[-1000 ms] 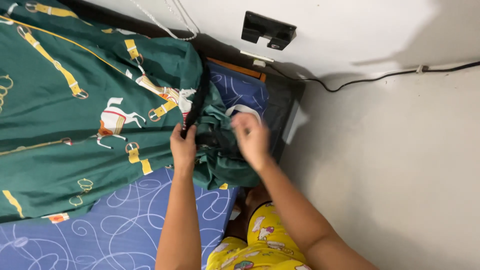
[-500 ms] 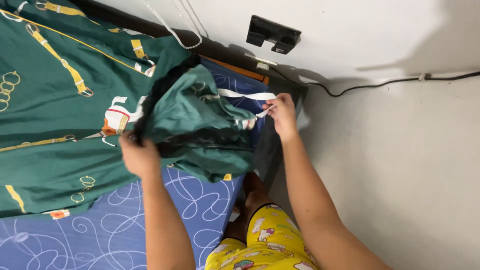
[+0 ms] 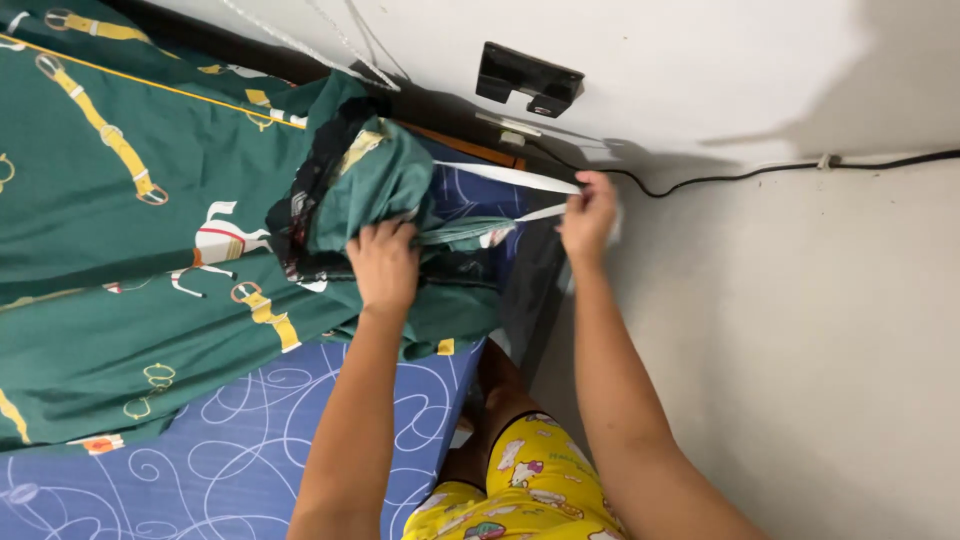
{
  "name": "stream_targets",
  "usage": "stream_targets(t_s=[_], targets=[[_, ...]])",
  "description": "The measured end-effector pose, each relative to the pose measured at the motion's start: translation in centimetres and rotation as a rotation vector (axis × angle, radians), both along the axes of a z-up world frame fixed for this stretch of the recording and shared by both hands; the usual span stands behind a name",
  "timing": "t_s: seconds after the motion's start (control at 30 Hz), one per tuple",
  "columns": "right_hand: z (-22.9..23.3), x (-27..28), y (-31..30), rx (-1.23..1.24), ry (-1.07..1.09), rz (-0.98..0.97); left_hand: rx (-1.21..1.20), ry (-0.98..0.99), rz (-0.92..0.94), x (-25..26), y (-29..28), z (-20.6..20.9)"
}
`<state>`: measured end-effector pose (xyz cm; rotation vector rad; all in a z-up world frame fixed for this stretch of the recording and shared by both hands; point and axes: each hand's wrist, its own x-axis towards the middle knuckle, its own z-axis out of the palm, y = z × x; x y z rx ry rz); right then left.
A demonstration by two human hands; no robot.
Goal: The person puts a green fitted bedsheet onto a blue mattress.
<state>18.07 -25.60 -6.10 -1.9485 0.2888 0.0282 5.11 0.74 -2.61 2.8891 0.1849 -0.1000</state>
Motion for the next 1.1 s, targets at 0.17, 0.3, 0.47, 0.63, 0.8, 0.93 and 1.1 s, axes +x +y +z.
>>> stream_targets(t_s=[0.17,0.3,0.47,0.63,0.8,0.93,1.1], targets=[[-4.3,2.0,0.0,0.858,0.340,-0.010,-0.232,-0.206,0.291,-2.4,0.3,1.3],[0.2,2.1,0.5,1.374,0.498,0.085,-0.323,-0.360,0.461,-3.1,0.3,1.6],[-2.3,2.7,-1.7,1.276,0.441,0.136,-0.355,-0.380,0.389,-2.2,-0.3,2.7],[-3.0,2.3,-1.2,0.438,0.318,0.119,-0.324,-0.377,0.331,-1.5,-0.6,4.0],[-10.0,2.1,-2.1,-0.011,0.195,0.079,-0.290,-0.339,0.317,-1.6,-1.5,3.4],[-15.8,1.8,-2.4,0.111,0.481,0.084,-0.216,-0.282,0.230,-1.4,-2.7,2.0],[-18.3,0.7,-1.5,0.301,0.570,0.132,-0.066,-0.223,0.068,1.5,-5.8,3.1]])
